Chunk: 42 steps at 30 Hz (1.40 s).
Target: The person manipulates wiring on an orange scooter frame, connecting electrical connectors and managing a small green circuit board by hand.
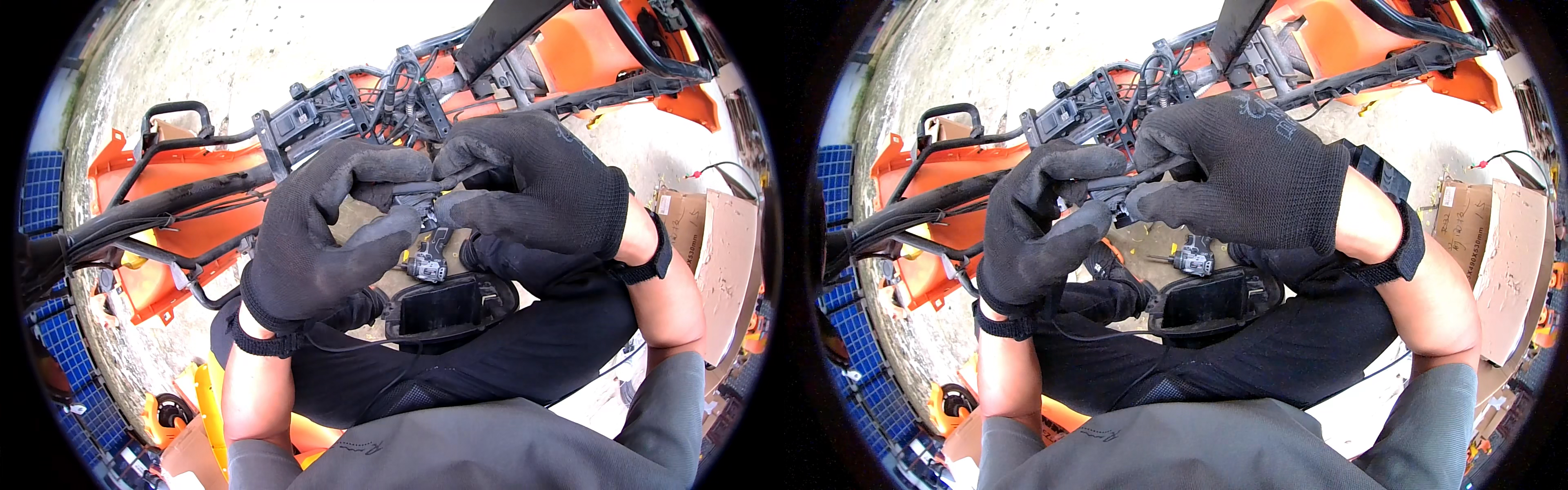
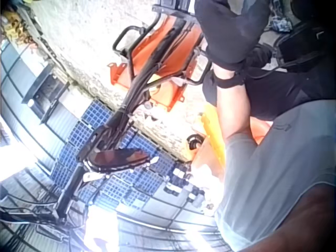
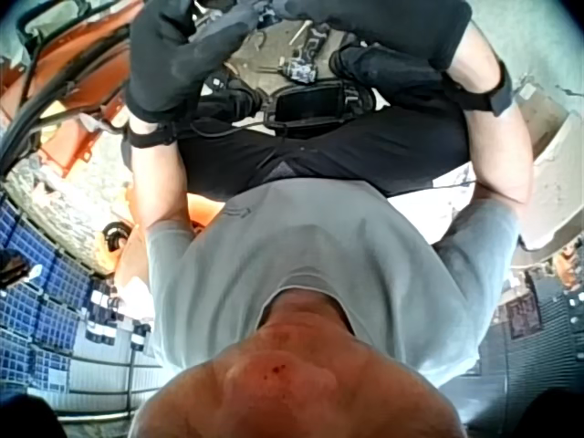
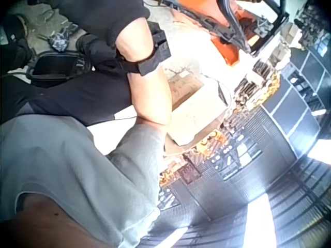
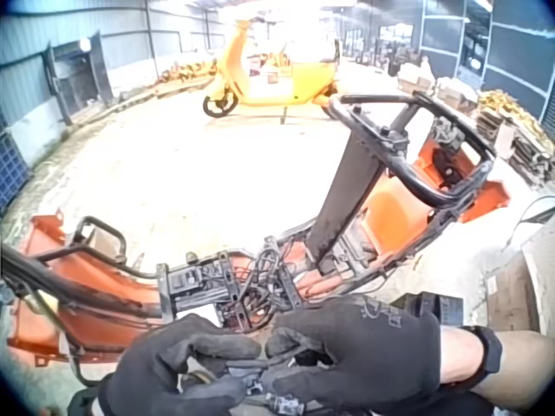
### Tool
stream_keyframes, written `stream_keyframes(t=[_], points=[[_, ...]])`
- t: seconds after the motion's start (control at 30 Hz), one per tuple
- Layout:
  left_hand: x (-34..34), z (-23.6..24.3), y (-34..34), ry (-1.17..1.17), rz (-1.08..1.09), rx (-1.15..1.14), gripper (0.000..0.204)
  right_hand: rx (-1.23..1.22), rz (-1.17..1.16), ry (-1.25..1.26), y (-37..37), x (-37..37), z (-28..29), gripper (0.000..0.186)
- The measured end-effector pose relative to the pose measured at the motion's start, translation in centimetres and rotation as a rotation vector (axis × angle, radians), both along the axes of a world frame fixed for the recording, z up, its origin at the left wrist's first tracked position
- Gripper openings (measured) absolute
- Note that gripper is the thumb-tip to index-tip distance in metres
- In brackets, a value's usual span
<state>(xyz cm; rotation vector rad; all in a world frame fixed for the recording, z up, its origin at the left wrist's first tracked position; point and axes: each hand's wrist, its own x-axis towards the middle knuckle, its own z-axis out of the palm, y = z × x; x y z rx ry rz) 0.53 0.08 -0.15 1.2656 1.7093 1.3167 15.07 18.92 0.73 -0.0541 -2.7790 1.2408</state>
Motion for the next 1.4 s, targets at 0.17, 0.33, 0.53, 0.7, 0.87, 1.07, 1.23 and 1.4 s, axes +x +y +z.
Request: stream_keyframes(t=[0.17, 0.33, 0.53, 0.7, 0.87, 1.07, 1.23, 1.4], points=[[0.2, 0.3, 0.2, 0.014, 0.019, -0.039, 0.040, -0.005, 0.002, 0.022, 0.1, 0.0, -0.2, 0.028], [-0.1, 0.1, 0.1, 0.026, -0.008, -0.019, 0.040, 0.007, 0.000, 0.000, 0.0, 0.1, -0.2, 0.029], [-0.1, -0.5, 0.2, -0.168, 0.033, -0.071, 0.039, -0.274, 0.040, -0.212, 2.1, -0.5, -0.7, 0.032], [-0.8, -2.1, 0.3, -0.194, -0.002, -0.090, 0.039, 0.045, -0.034, -0.224, 5.8, 1.2, -4.8, 0.033], [-1.8, -4.2, -0.2, -0.266, 0.051, -0.136, 0.036, -0.061, -0.152, -0.452, 6.8, 1.2, -2.6, 0.031], [-0.7, -4.6, 2.6, 0.011, -0.097, -0.266, 0.026, -0.024, -0.266, -0.164, 12.6, 9.6, -3.1, 0.024], [-0.6, -8.6, 0.4, 0.168, -0.162, -0.332, 0.023, 0.188, -0.493, -0.400, 16.0, 16.6, -7.0, 0.027], [1.0, -15.2, -1.5, 0.279, -0.334, -0.527, 0.025, 0.139, -1.127, -0.451, 21.4, 32.1, -6.6, 0.029]])
